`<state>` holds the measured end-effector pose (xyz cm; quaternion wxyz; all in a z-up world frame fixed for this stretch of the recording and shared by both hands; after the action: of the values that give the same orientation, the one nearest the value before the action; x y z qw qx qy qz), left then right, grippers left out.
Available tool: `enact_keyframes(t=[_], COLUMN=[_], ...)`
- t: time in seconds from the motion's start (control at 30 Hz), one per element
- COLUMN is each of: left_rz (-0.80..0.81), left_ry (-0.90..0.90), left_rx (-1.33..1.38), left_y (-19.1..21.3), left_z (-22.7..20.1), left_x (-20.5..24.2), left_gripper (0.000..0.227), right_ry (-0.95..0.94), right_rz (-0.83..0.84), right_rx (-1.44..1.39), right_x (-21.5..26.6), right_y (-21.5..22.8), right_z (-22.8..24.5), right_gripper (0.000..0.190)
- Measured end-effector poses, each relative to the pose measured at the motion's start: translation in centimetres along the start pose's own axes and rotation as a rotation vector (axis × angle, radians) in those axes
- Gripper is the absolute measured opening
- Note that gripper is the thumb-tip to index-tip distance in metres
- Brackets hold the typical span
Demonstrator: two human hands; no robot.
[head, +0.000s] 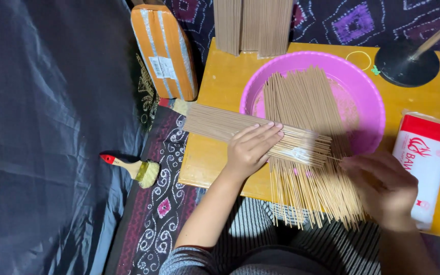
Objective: Bundling thin wooden sticks and securing them by wrapping thread around the bundles at a fast pace.
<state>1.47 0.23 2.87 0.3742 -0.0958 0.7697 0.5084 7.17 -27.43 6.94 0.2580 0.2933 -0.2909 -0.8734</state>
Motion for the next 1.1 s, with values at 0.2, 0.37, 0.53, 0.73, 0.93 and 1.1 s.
enact_keyframes(t=[0.2, 0.37, 0.53, 0.73, 0.93, 1.1], left_rz=[-0.009, -0.023, 0.014, 0.012, 0.076, 0.065], left_ry=[0.009, 0.015, 0.011, -0.017, -0.026, -0.023], left_rx=[0.003, 0.006, 0.021, 0.032, 0.072, 0.040], left_y=[0.0, 0.3, 0.3, 0.4, 0.6, 0.4], left_z=[0.0, 0.1, 0.1, -0.1, -0.3, -0.2], left_x=[0.2, 0.3, 0.1, -0.4, -0.6, -0.8], left_gripper=[0.029, 0.024, 0.028, 0.030, 0.030, 0.035], right_ry=[-0.003, -0.070, -0.063, -0.144, -0.294, 0.039], right_rz=[0.165, 0.242, 0.173, 0.067, 0.056, 0.175], right_rx=[0.072, -0.004, -0.106, 0.010, 0.072, 0.101], right_x=[-2.6, -3.0, -1.8, 2.0, 5.9, 6.0], right_y=[-0.2, -0.4, 0.8, 4.7, 4.7, 3.0], right_z=[3.9, 2.6, 1.5, -2.8, -7.2, -7.8], right_gripper=[0.014, 0.016, 0.022, 0.015, 0.012, 0.029])
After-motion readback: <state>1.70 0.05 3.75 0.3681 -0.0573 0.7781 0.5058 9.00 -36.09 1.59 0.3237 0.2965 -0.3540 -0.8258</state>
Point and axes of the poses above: each hand's wrist, its own x-axis away from the middle knuckle, its own y-axis out of the back of the hand, z = x × y, the point moved 4 cm from there along -x, towards the middle knuckle, and after that the axes turned 15 degrees about z, right-handed, at the moved point
